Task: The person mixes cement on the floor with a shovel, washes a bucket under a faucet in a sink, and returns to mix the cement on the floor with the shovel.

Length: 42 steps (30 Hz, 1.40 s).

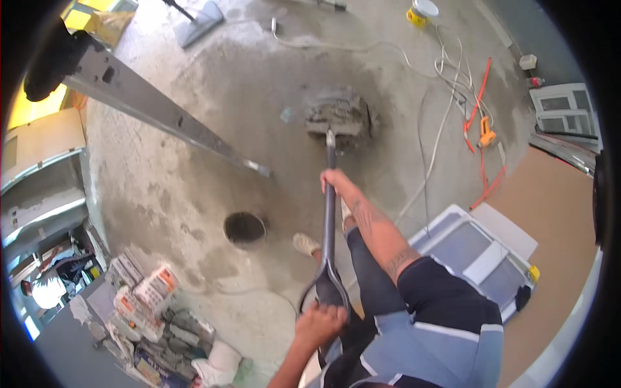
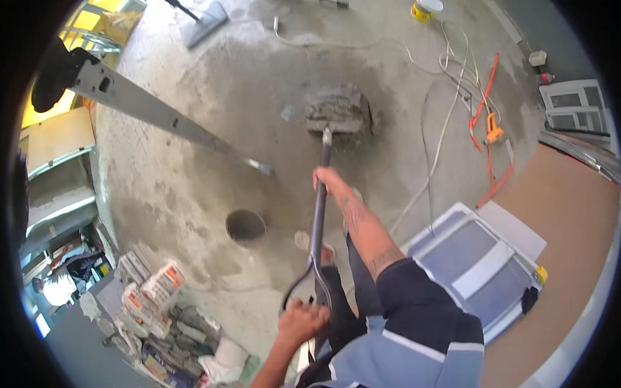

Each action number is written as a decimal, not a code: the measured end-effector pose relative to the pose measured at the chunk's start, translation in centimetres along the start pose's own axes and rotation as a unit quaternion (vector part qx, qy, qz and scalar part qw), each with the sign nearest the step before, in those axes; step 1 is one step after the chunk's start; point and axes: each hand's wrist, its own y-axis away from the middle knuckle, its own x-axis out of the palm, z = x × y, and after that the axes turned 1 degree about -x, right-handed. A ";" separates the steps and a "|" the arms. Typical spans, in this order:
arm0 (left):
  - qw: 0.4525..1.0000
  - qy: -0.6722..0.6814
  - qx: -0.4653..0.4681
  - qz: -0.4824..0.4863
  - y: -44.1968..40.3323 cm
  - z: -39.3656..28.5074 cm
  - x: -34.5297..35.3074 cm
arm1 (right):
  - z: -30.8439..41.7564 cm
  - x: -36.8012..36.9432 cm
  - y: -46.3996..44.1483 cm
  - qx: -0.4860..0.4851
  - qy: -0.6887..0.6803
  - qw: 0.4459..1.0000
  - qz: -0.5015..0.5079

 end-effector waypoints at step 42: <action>0.985 -0.082 0.017 -0.151 -10.3 -5.8 -17.2 | 13.0 -3.7 7.5 0.061 -0.122 0.991 0.009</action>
